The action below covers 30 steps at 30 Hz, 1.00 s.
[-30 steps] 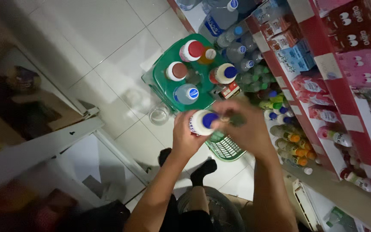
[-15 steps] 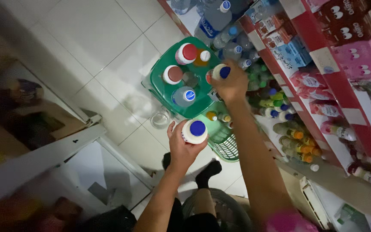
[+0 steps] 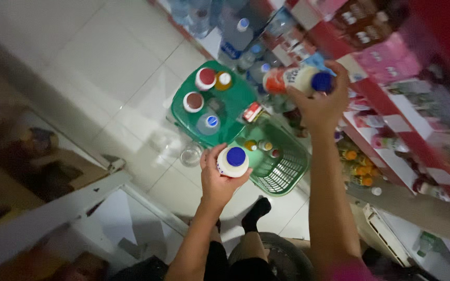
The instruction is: The person repeatedly takes various packaged drinks and food items from a green basket and places them into a refrigerated display case. They handle cartons, bottles, and pouches, arranging them on the shelves.
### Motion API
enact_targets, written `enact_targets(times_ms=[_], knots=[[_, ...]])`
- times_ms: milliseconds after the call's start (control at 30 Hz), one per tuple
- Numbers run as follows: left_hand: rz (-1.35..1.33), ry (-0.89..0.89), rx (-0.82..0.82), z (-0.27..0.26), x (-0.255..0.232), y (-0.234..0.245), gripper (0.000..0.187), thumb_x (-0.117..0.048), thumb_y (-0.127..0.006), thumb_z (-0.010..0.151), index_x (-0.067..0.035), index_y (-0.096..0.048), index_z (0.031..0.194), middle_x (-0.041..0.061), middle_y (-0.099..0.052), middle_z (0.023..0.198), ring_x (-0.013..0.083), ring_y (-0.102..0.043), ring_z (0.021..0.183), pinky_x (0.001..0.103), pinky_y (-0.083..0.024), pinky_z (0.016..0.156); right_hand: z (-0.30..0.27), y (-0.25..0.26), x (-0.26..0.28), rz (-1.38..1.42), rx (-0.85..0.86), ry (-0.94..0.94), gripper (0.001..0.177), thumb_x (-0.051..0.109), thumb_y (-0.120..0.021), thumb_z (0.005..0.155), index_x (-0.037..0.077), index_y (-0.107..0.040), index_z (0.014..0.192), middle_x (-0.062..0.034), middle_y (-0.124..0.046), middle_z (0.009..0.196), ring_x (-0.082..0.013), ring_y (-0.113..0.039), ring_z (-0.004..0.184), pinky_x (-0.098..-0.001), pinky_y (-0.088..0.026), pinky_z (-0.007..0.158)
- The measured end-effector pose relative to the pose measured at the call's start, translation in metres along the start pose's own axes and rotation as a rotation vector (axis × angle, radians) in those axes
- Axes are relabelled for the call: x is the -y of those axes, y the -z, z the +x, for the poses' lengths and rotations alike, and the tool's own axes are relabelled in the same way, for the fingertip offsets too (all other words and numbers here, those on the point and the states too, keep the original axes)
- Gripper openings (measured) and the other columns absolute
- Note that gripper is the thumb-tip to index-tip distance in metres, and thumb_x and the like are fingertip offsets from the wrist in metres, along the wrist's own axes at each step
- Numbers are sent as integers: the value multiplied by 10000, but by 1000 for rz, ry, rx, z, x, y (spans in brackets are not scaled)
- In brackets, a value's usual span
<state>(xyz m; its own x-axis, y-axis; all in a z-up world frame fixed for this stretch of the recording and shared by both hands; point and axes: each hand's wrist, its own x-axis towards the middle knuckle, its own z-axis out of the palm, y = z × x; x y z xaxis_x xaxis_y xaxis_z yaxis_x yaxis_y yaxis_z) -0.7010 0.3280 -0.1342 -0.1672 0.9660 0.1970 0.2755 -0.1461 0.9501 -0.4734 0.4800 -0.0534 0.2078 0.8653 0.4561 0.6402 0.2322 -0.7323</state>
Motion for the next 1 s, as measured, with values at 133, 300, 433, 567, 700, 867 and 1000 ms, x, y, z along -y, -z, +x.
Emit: enact_targets(times_ms=[133, 300, 433, 567, 700, 867, 1000], knots=[[-33, -51, 115, 12, -63, -5, 811, -378, -989, 624, -50, -588, 1248, 103, -730, 1111, 319, -702, 1052, 544, -376, 1122, -8, 86, 49, 279, -88, -139, 716, 68, -960, 745, 46, -512, 1304, -55, -618, 1187, -194, -659, 1111, -344, -569, 986], [-259, -89, 268, 25, -156, -24, 818, -323, -1012, 560, -43, -609, 1215, 143, -685, 1131, 305, -668, 1024, 421, -536, 915, -29, 199, 103, 401, -225, -194, 604, 1, -903, 741, 8, -552, 1233, -87, -670, 1158, -187, -687, 1049, -352, -582, 949], [-614, 197, 590, 12, -220, -48, 777, -262, -960, 608, -51, -600, 1263, 43, -706, 985, 157, -654, 815, 345, -550, 716, -50, 298, 129, 415, -283, -278, 595, 7, -868, 705, 2, -596, 1235, -107, -722, 1125, -199, -729, 1010, -365, -607, 930], [-707, 234, 846, -14, -271, -95, 681, -237, -922, 680, -13, -624, 1249, 33, -726, 983, 133, -685, 840, 333, -586, 746, -81, 399, 147, 518, -294, -155, 601, 15, -869, 731, -24, -618, 1275, -118, -724, 1163, -210, -720, 1052, -387, -591, 974], [-920, 116, 1119, -53, -318, -150, 660, -281, -901, 816, 20, -608, 1325, 67, -702, 1131, 166, -687, 966, 387, -591, 874, -117, 496, 155, 603, -279, -108, 662, 38, -883, 741, -48, -608, 1337, -136, -705, 1224, -220, -692, 1123, -399, -566, 1018], [-1291, 374, 1509, -122, -389, -220, 858, -378, -906, 730, -118, -478, 1426, -13, -468, 1555, 199, -586, 1332, 531, -580, 919, -168, 607, 151, 633, -268, -57, 701, 148, -908, 762, -60, -595, 1353, -194, -688, 1328, -262, -679, 1231, -424, -540, 1097], [-1387, 583, 1814, -194, -423, -279, 875, -485, -871, 759, -139, -469, 1455, 62, -439, 1580, 317, -494, 1396, 654, -540, 996, -217, 666, 132, 696, -297, -38, 738, 221, -921, 779, -62, -590, 1375, -196, -680, 1350, -253, -665, 1244, -421, -526, 1108]])
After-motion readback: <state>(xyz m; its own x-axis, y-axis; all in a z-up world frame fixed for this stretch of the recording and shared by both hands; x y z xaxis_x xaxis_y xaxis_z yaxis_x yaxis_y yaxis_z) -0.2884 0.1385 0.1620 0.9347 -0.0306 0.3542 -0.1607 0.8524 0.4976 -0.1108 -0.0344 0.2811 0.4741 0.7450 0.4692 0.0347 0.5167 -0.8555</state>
